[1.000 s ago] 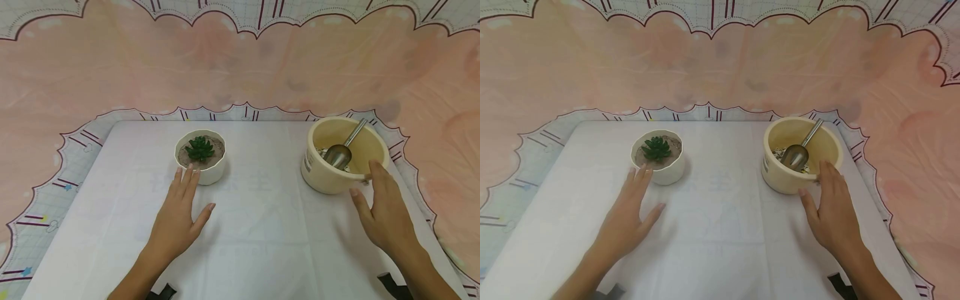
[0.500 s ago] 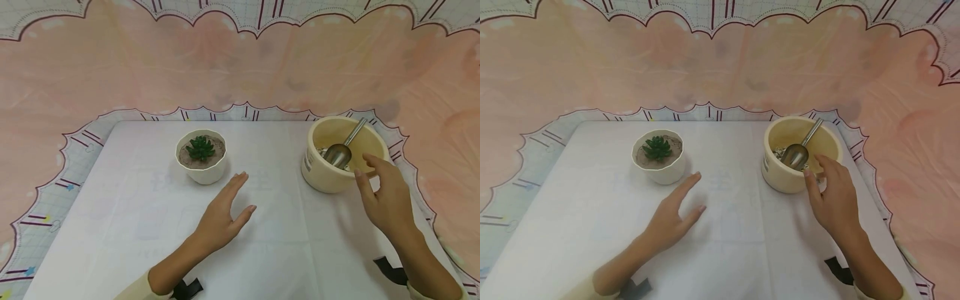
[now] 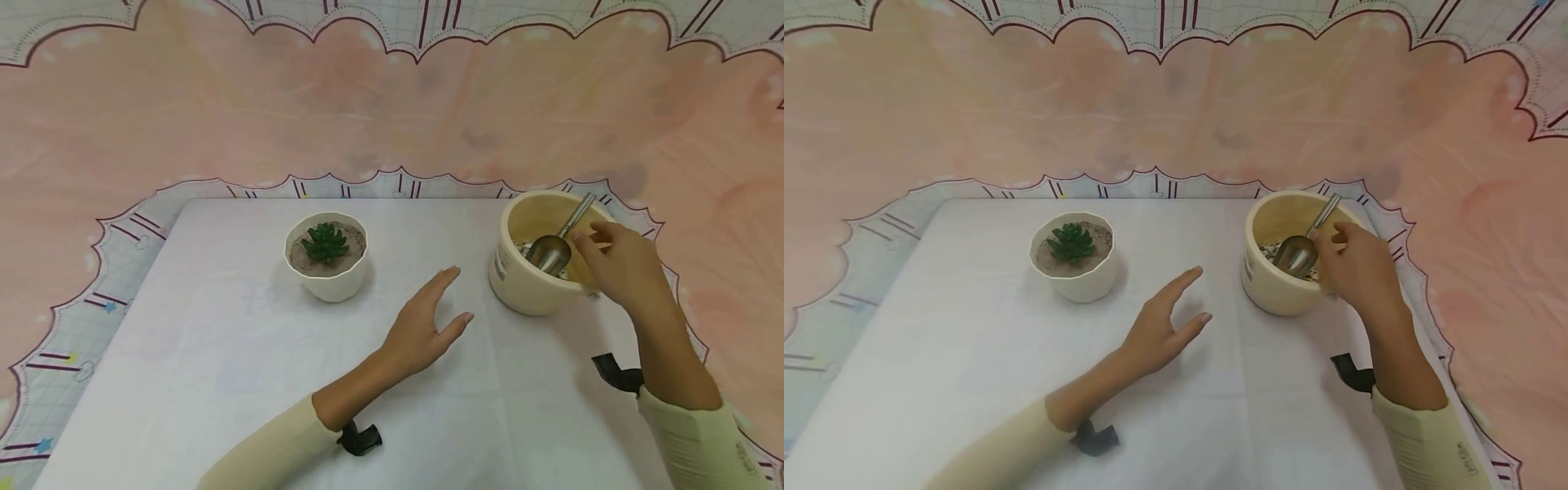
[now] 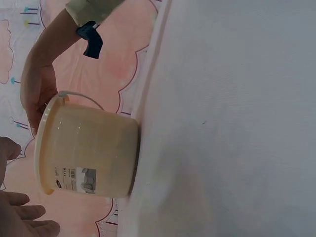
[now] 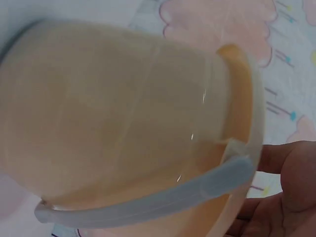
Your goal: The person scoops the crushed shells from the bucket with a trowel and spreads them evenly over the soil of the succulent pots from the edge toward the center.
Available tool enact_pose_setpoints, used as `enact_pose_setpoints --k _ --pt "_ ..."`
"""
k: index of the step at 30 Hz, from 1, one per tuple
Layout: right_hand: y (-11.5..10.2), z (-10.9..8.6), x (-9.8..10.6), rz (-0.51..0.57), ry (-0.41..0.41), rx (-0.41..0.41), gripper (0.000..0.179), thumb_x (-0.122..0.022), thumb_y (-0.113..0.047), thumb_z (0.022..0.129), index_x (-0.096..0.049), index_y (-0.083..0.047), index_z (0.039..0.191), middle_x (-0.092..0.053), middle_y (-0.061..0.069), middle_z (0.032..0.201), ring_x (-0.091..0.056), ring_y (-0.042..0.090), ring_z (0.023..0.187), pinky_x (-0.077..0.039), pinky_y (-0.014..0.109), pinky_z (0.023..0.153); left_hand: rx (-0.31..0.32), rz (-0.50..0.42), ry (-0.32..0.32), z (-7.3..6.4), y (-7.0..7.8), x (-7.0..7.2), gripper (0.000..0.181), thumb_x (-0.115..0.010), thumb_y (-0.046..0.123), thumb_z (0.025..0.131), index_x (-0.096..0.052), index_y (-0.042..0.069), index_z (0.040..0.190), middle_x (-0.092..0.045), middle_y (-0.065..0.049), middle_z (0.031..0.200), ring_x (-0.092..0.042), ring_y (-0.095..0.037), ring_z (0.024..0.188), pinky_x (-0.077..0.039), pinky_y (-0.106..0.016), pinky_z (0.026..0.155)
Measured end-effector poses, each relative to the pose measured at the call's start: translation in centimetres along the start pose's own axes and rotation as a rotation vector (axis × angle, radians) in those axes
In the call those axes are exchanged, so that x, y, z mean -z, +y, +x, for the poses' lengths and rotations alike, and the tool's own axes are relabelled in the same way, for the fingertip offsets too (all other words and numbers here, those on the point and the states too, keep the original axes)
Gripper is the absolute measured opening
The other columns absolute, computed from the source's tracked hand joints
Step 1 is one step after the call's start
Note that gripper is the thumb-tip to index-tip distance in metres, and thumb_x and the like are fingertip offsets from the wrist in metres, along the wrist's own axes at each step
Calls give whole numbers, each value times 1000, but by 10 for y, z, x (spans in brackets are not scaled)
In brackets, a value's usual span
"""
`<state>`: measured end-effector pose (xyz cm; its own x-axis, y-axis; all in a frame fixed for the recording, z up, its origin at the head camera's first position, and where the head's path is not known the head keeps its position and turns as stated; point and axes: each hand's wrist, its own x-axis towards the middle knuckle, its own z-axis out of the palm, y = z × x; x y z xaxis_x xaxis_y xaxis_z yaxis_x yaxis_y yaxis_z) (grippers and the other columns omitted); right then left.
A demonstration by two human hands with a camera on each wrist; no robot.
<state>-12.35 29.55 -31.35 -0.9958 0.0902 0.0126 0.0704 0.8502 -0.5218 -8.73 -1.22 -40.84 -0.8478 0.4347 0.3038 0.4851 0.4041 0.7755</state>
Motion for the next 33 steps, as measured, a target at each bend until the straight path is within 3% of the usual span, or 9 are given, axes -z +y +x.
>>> enact_pose_setpoints --k 3,6,9,14,17,21,25,28,33 --pt "3 15 5 -49 -55 -20 81 -37 -54 110 -47 18 146 -61 39 130 -58 58 118 -51 67 87 0 -15 7 19 -2 -9 69 -71 26 103 -40 4 160 -42 -12 164 -35 -23 153 -28 -37 123" --pt "5 30 6 -72 -81 -35 79 -38 -53 110 -57 19 136 -71 33 107 -67 50 101 -56 52 74 15 -40 9 38 0 -15 74 -73 27 101 -37 5 162 -40 -10 165 -34 -20 153 -28 -34 122" --pt "7 41 6 -69 -120 -54 76 -40 -52 110 -66 17 125 -75 22 85 -72 37 81 -48 37 60 25 -74 8 52 2 -20 79 -75 29 100 -34 7 164 -38 -7 166 -33 -17 153 -29 -33 122" --pt "7 58 5 -13 -120 -107 71 -45 -51 110 -73 14 101 -73 10 71 -71 23 64 -48 35 57 4 -96 3 75 5 -28 86 -79 31 97 -31 8 165 -34 -6 168 -29 -15 154 -27 -33 122" --pt "7 64 3 18 -77 -112 63 -50 -44 109 -74 13 96 -73 9 69 -69 23 62 -49 35 55 1 -96 -18 87 7 -32 89 -80 33 97 -29 11 166 -30 -3 170 -26 -13 155 -26 -34 122" --pt "7 69 -1 41 -36 -120 57 -54 -38 108 -73 16 103 -74 9 71 -68 29 65 -50 34 52 14 -80 -48 94 9 -35 91 -79 36 97 -27 14 168 -24 -2 173 -23 -13 156 -28 -39 123" --pt "6 73 -3 56 -34 -140 57 -59 -41 106 -74 13 96 -73 9 69 -67 26 63 -49 34 52 20 -47 -47 95 10 -36 91 -78 37 97 -27 15 168 -23 -4 173 -23 -14 156 -28 -40 123" --pt "7 76 -3 92 -63 -127 50 -62 -36 105 -73 13 97 -72 8 68 -66 21 62 -51 32 54 12 -28 -33 97 9 -36 88 -78 36 98 -28 14 167 -25 -5 173 -22 -14 156 -27 -38 123" --pt "8 74 3 229 -160 -83 49 -59 -29 107 -60 20 113 -71 9 76 -70 15 64 -61 31 62 19 -32 -11 99 7 -35 82 -79 34 97 -35 15 164 -29 -1 171 -22 -12 156 -26 -35 123"
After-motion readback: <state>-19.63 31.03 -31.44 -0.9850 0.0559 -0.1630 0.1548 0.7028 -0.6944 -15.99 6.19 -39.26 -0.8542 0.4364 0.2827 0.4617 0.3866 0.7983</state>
